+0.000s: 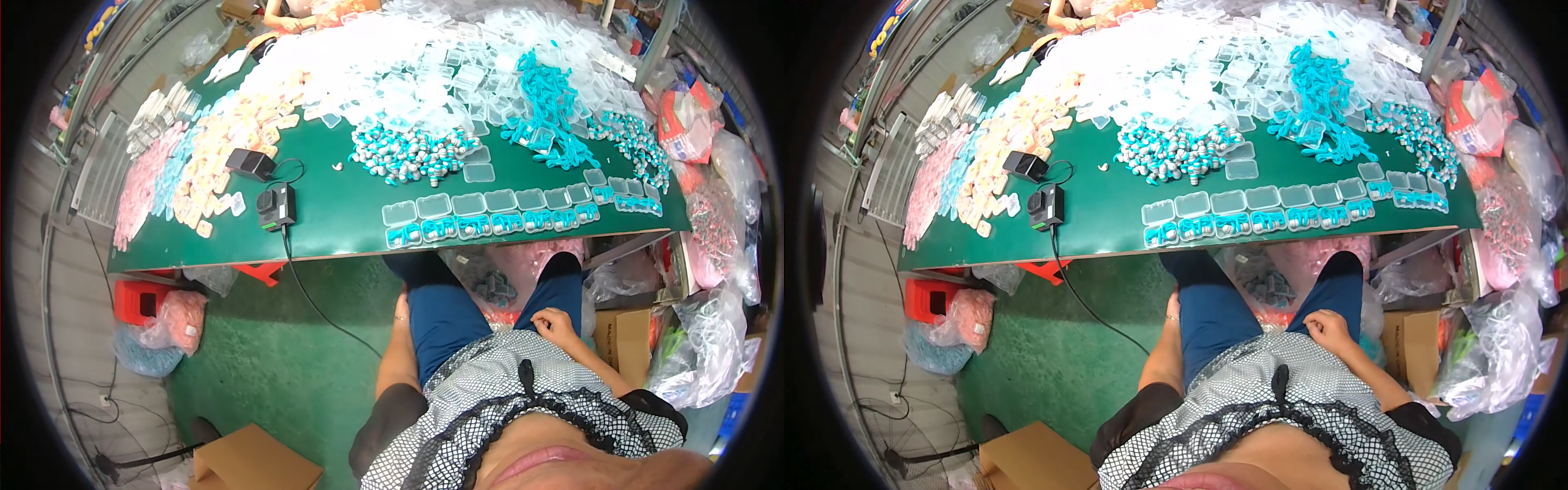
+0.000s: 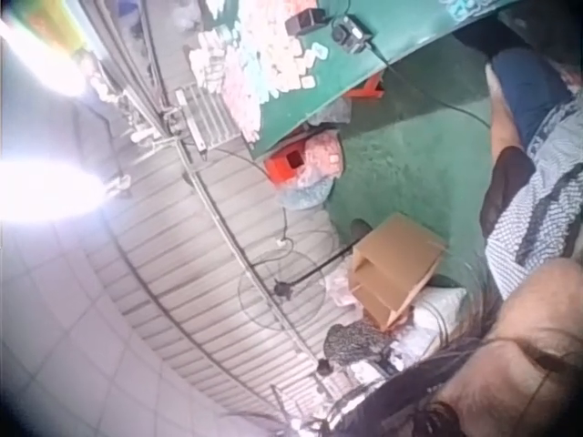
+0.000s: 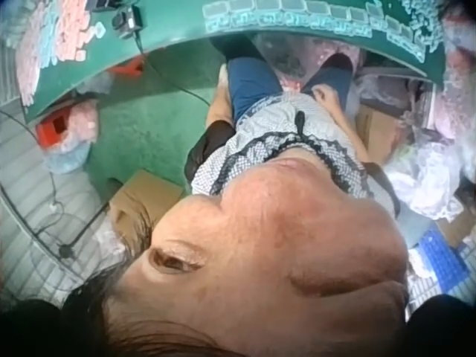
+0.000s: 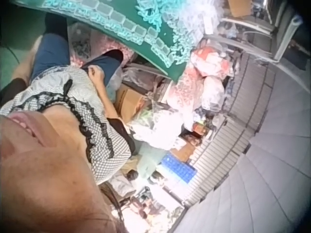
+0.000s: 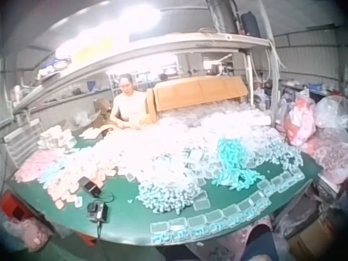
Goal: Sorting small teal components into individual plastic compartments of a storage box.
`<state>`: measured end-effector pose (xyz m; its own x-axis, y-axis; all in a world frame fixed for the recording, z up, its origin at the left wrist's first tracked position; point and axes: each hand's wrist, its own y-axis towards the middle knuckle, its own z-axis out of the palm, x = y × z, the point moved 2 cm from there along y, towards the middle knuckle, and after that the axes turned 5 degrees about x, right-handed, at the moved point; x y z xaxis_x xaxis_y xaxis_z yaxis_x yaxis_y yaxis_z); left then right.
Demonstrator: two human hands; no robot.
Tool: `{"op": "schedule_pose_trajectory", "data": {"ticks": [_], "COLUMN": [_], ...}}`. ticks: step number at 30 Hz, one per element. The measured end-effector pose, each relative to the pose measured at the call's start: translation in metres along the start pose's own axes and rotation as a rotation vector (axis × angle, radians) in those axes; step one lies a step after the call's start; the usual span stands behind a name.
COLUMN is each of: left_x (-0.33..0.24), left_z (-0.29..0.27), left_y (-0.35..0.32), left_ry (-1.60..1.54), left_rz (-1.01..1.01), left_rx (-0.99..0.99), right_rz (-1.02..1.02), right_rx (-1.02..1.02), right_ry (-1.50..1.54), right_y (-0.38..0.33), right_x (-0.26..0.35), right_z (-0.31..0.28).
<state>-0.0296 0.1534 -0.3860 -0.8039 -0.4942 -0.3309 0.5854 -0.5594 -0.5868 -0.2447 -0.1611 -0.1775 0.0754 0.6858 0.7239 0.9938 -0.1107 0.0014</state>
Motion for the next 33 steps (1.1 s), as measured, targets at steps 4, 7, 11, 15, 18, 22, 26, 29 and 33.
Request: {"op": "schedule_pose_trajectory", "data": {"ticks": [4, 7, 11, 15, 18, 22, 26, 29, 33], "left_x": [-0.004, 0.0, 0.001, 0.007, 0.002, -0.012, -0.021, -0.012, -0.018], "left_z": [-0.027, -0.042, -0.041, -0.026, -0.021, -0.018, 0.001, 0.014, 0.02], "left_y": [0.018, 0.026, 0.029, 0.021, 0.019, 0.021, 0.019, 0.006, 0.0], "left_ry": [0.009, 0.013, 0.017, 0.018, 0.015, 0.112, 0.07, 0.036, 0.083], "left_rz": [0.009, -0.005, -0.067, -0.035, -0.017, 0.019, -0.032, -0.099, -0.012], "left_rx": [0.067, 0.089, 0.062, 0.059, 0.045, -0.001, 0.124, 0.206, 0.17], "right_rz": [-0.042, -0.045, -0.003, 0.006, -0.025, -0.013, -0.033, 0.002, -0.05], "right_rx": [0.009, 0.011, 0.015, -0.012, -0.007, 0.007, -0.018, -0.028, -0.018], "right_ry": [-0.002, -0.018, -0.012, -0.001, -0.039, -0.018, -0.017, 0.01, 0.004], "right_y": [0.005, 0.005, 0.007, 0.002, 0.007, 0.007, 0.008, 0.002, 0.008], "right_x": [0.001, 0.0, 0.0, -0.002, 0.001, 0.003, 0.003, 0.003, 0.006], "right_z": [0.007, 0.008, 0.007, 0.007, 0.004, 0.006, 0.005, 0.001, 0.002]}}
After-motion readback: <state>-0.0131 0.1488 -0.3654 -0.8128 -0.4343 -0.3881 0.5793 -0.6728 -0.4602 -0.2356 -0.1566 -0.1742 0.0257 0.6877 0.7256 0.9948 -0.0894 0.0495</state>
